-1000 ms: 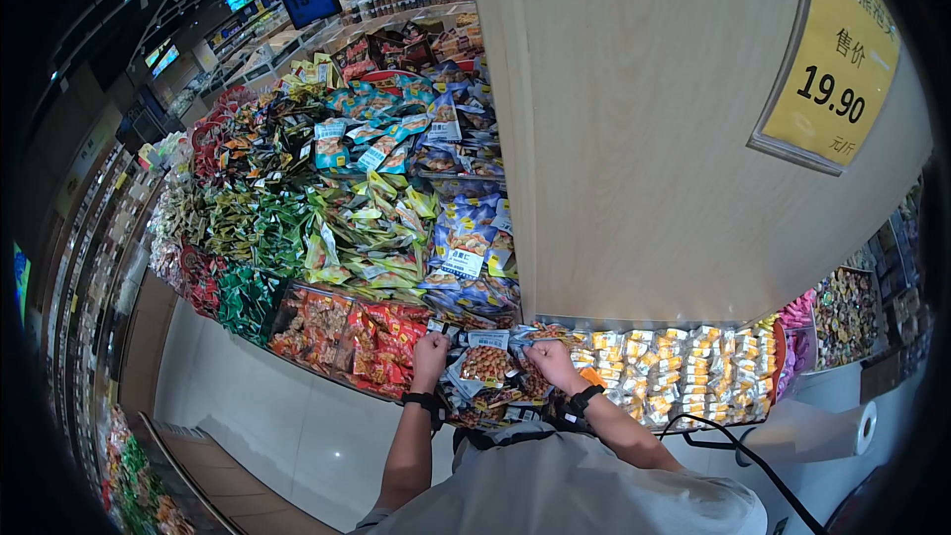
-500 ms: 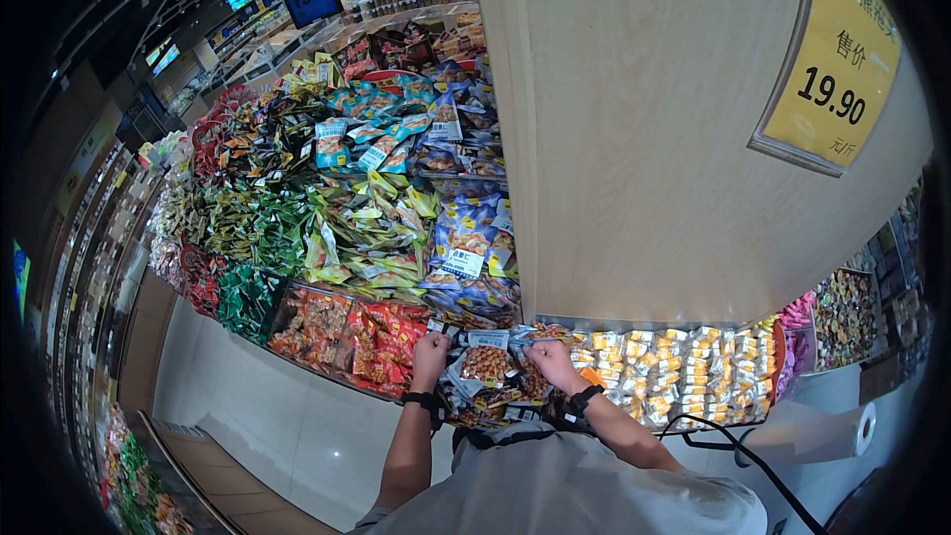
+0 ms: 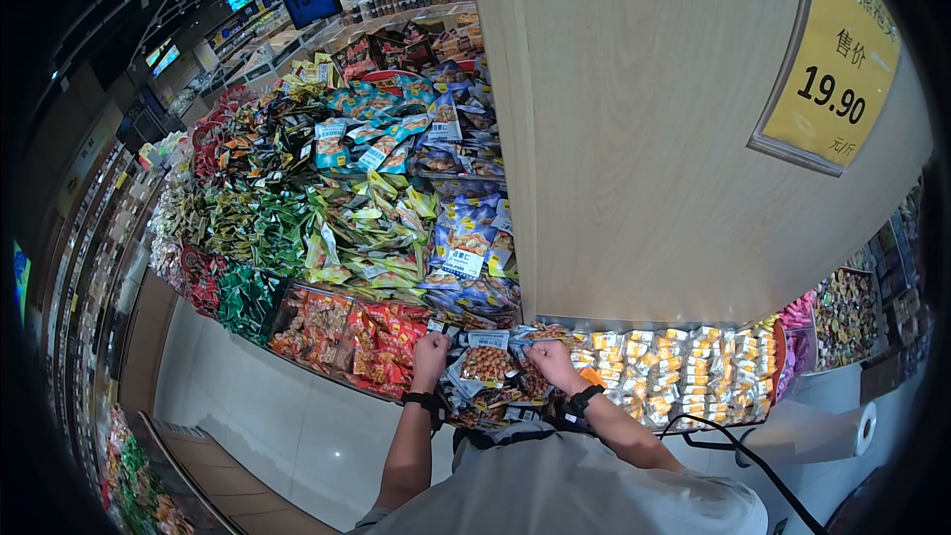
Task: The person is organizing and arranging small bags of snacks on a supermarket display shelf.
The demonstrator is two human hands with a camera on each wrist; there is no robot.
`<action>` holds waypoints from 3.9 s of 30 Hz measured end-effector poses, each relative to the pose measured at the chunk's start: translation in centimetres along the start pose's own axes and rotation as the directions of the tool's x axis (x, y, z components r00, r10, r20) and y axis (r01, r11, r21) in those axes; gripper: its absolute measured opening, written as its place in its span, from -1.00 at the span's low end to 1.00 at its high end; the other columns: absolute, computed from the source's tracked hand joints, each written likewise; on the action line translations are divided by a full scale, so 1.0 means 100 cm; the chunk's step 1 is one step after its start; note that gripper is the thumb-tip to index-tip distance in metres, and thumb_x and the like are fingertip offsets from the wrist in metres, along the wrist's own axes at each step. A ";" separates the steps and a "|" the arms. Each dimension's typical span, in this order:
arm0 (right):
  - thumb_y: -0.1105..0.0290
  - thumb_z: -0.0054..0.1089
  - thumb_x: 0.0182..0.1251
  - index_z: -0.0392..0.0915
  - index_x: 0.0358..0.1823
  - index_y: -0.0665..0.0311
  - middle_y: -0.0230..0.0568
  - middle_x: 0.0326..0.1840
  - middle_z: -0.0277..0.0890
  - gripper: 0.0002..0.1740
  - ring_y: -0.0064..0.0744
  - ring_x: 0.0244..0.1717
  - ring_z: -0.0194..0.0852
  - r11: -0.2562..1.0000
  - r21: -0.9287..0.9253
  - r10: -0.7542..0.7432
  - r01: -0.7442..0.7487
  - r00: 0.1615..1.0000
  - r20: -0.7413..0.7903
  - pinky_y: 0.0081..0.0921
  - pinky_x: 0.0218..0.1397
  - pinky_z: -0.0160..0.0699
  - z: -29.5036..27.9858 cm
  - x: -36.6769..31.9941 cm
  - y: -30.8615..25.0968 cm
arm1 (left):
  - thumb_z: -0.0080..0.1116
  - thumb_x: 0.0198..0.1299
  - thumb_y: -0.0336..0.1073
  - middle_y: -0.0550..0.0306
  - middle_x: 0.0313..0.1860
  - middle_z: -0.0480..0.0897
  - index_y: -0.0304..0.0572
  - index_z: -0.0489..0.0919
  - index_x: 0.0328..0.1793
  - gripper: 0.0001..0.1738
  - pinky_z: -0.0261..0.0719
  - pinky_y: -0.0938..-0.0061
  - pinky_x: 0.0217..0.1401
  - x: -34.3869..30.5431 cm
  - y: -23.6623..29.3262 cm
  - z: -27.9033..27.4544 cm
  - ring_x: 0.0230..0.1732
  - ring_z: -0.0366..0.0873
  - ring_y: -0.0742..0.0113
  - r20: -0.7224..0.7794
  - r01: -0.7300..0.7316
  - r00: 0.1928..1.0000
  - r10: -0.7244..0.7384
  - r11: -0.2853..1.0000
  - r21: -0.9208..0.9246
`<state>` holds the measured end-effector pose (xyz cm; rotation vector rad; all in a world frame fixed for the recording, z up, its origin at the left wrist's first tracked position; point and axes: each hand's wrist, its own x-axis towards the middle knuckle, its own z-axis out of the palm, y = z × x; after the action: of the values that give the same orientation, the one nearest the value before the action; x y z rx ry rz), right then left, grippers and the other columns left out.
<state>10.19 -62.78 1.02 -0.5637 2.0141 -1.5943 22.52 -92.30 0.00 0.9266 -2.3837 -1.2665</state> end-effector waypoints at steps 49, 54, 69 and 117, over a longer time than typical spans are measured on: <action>0.16 0.32 0.59 0.61 -0.48 0.37 -0.37 -0.64 0.46 -0.52 -0.57 -0.56 0.34 1.000 -0.015 -0.012 0.011 1.000 -0.012 -0.37 -0.42 0.35 0.000 -0.001 0.000 | 0.27 0.43 -0.08 0.00 -0.53 0.66 -0.30 0.70 -0.33 -0.60 0.54 0.17 -0.28 0.000 0.001 -0.001 -0.44 0.65 0.06 0.004 -0.002 1.000 0.002 1.000 0.011; 0.16 0.32 0.59 0.61 -0.47 0.38 -0.38 -0.64 0.46 -0.52 -0.58 -0.55 0.34 1.000 -0.012 0.007 -0.007 1.000 -0.010 -0.38 -0.42 0.34 -0.001 -0.002 -0.005 | 0.26 0.43 -0.08 0.00 -0.53 0.65 -0.30 0.69 -0.34 -0.59 0.53 0.16 -0.28 -0.001 0.002 -0.001 -0.45 0.64 0.05 0.001 -0.012 1.000 0.012 1.000 0.005; 0.17 0.29 0.62 0.55 -0.48 0.37 -0.41 -0.64 0.39 -0.51 -0.58 -0.54 0.25 0.999 0.009 -0.041 0.041 0.999 -0.002 -0.37 -0.42 0.28 -0.001 -0.003 -0.006 | 0.27 0.43 -0.12 0.01 -0.52 0.67 -0.31 0.70 -0.34 -0.61 0.55 0.21 -0.27 0.000 0.003 -0.001 -0.43 0.66 0.11 -0.001 -0.020 1.000 0.020 1.000 -0.018; 0.20 0.30 0.58 0.53 -0.51 0.37 -0.31 -0.64 0.42 -0.52 -0.51 -0.54 0.31 1.000 -0.001 0.016 -0.016 1.000 0.007 -0.33 -0.39 0.35 -0.003 -0.002 -0.008 | 0.29 0.41 -0.13 0.00 -0.54 0.65 -0.30 0.70 -0.34 -0.63 0.54 0.21 -0.29 0.004 -0.011 0.004 -0.46 0.64 0.11 -0.011 -0.028 1.000 0.028 0.999 -0.038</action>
<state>10.17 -62.68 1.92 -0.5515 2.0097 -1.5795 22.47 -92.74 -1.18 0.8832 -2.3476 -1.2894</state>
